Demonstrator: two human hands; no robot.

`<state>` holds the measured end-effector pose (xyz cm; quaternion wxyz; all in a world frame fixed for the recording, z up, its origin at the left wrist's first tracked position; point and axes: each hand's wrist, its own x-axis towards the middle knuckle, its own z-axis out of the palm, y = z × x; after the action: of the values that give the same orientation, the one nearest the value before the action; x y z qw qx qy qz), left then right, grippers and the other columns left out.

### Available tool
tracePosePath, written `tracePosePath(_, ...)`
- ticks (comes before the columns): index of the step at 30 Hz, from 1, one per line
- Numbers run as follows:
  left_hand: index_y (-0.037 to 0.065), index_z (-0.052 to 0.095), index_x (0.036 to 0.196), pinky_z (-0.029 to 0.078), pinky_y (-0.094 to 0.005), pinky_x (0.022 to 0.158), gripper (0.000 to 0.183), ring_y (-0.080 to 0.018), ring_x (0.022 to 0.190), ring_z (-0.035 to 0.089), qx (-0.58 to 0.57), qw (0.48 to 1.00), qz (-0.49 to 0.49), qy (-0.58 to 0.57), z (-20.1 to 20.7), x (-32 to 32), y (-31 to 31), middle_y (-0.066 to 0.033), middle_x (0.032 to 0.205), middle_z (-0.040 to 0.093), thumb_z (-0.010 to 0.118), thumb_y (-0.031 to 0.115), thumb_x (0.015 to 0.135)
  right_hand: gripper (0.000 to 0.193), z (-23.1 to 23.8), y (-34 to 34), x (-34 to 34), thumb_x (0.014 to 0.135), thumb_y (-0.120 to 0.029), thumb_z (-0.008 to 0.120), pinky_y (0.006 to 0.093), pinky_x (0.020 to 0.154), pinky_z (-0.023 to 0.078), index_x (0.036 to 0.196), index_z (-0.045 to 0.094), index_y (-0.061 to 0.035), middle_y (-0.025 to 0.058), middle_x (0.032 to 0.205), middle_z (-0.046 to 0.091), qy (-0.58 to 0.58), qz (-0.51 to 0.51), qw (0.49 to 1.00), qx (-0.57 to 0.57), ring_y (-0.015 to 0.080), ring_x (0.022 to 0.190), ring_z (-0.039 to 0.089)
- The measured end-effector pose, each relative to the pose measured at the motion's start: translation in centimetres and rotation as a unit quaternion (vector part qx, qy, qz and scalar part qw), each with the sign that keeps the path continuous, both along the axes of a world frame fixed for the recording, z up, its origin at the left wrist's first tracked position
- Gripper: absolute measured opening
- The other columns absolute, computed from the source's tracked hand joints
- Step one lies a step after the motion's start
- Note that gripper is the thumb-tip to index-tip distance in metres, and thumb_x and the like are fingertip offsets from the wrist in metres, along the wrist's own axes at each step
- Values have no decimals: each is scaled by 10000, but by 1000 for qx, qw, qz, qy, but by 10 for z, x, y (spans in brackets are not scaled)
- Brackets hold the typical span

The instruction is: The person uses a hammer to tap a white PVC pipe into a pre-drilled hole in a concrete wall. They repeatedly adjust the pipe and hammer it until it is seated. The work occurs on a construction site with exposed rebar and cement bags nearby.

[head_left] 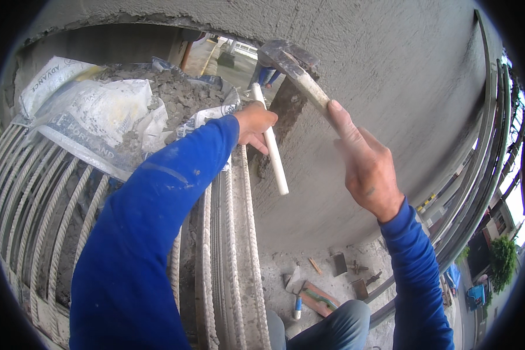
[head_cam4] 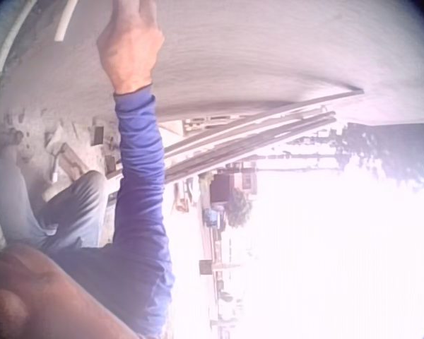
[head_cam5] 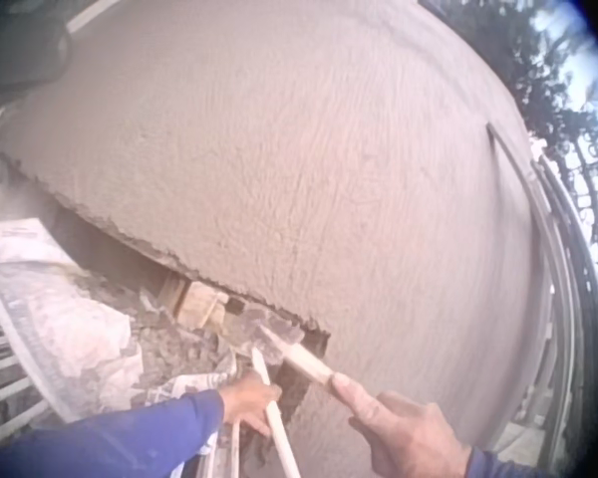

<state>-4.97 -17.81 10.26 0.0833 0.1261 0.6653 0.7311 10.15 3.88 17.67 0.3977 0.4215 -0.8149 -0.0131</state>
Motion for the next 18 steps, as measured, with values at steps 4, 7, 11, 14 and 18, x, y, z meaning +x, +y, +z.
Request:
tracePosePath(4, -97, 269, 1281, 635, -545, 741, 499, -435, 928, 690, -4, 1000, -19, 12, -4, 5, -1, -292, 1115, 545, 553, 146, 950, 800, 3, 2, -2, 879, 16, 661, 405, 539, 485, 1545, 376, -323, 66, 682, 524, 3, 13, 1000, -15, 223, 551, 539)
tracePosePath(7, -81, 317, 1220, 644, -549, 730, 452, -419, 911, 683, -24, 999, -45, 9, -7, 5, 6, -235, 1045, 516, 568, 161, 933, 800, 8, 7, -1, 874, 19, 664, 403, 538, 488, 1542, 383, -319, 62, 683, 531, 11, -7, 1000, -12, 218, 553, 543)
tracePosePath(11, -81, 349, 1163, 657, -511, 716, 417, -434, 922, 680, -72, 992, -100, -10, 3, 15, 1, -210, 1048, 494, 565, 194, 935, 807, 22, 10, 9, 861, 21, 668, 398, 531, 497, 1538, 391, -319, 57, 685, 542, 24, -16, 1000, 12, 216, 552, 550)
tracePosePath(14, -130, 322, 1184, 653, -517, 699, 479, -436, 890, 685, -58, 992, -108, -13, 3, 12, 2, -255, 1016, 521, 574, 160, 897, 818, 25, 13, 14, 852, 24, 668, 394, 529, 501, 1539, 390, -320, 58, 688, 549, 24, -36, 999, 21, 219, 551, 554)
tracePosePath(18, -190, 342, 1180, 657, -517, 651, 487, -459, 857, 694, -31, 998, -44, -12, -2, 29, 12, -308, 1051, 538, 566, 132, 891, 826, 26, 13, 19, 837, 32, 668, 390, 525, 502, 1536, 400, -317, 57, 684, 549, 25, -18, 999, 13, 217, 551, 555)
